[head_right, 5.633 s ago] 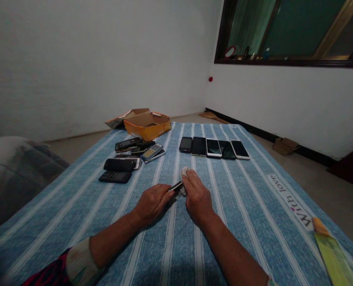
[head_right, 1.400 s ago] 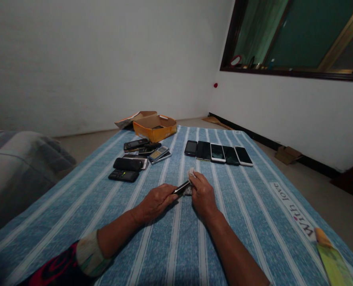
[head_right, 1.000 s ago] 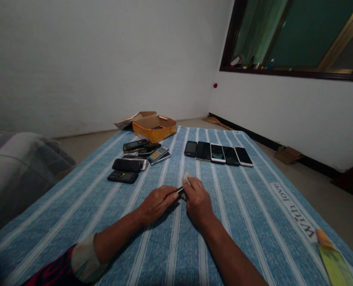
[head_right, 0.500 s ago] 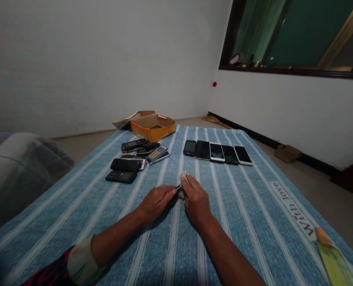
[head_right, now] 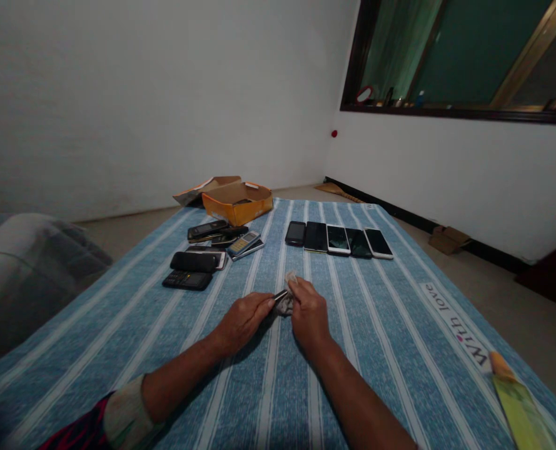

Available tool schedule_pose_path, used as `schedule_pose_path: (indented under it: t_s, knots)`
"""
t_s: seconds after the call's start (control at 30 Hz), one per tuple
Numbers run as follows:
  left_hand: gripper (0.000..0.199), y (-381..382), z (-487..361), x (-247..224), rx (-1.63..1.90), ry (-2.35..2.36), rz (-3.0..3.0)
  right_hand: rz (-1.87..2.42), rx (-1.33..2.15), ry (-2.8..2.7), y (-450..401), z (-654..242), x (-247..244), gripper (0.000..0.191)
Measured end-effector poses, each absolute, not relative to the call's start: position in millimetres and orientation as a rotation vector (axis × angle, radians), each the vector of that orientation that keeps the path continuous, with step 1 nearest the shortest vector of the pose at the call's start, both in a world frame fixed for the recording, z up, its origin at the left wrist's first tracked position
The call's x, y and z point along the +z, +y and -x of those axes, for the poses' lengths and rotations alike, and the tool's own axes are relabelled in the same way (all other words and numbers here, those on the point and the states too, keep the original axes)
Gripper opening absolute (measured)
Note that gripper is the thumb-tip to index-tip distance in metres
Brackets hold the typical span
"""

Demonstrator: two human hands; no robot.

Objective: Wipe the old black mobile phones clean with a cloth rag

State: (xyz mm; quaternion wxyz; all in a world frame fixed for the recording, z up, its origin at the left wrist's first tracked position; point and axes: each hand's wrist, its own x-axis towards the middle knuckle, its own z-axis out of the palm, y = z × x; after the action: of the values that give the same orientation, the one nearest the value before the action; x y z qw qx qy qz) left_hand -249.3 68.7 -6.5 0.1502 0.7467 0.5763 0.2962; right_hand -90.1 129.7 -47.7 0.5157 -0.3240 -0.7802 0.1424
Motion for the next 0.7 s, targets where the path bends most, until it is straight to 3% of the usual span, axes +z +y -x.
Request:
schedule_pose_path:
  t_s: [0.13, 0.23, 0.37, 0.7]
  knots:
    - [0.036, 67.7, 247.7, -7.0, 0.849, 1.671, -2.123, 0.638, 0.055, -1.995, 117.0, 95.5, -51.4, 0.044]
    - [0.037, 68.1, 247.9, -7.3, 0.859, 1.657, -2.115, 0.634, 0.036, -2.007, 117.3, 95.9, -52.5, 0.05]
    - [0.038, 68.9, 249.7, -7.1, 0.868, 1.64, -2.141, 0.699, 0.263, -1.96, 128.6, 90.7, -49.1, 0.053]
    - [0.036, 69.1, 251.2, -11.6, 0.893, 1.647, -2.187, 0.89, 1.014, -1.496, 139.0, 88.9, -46.9, 0.037]
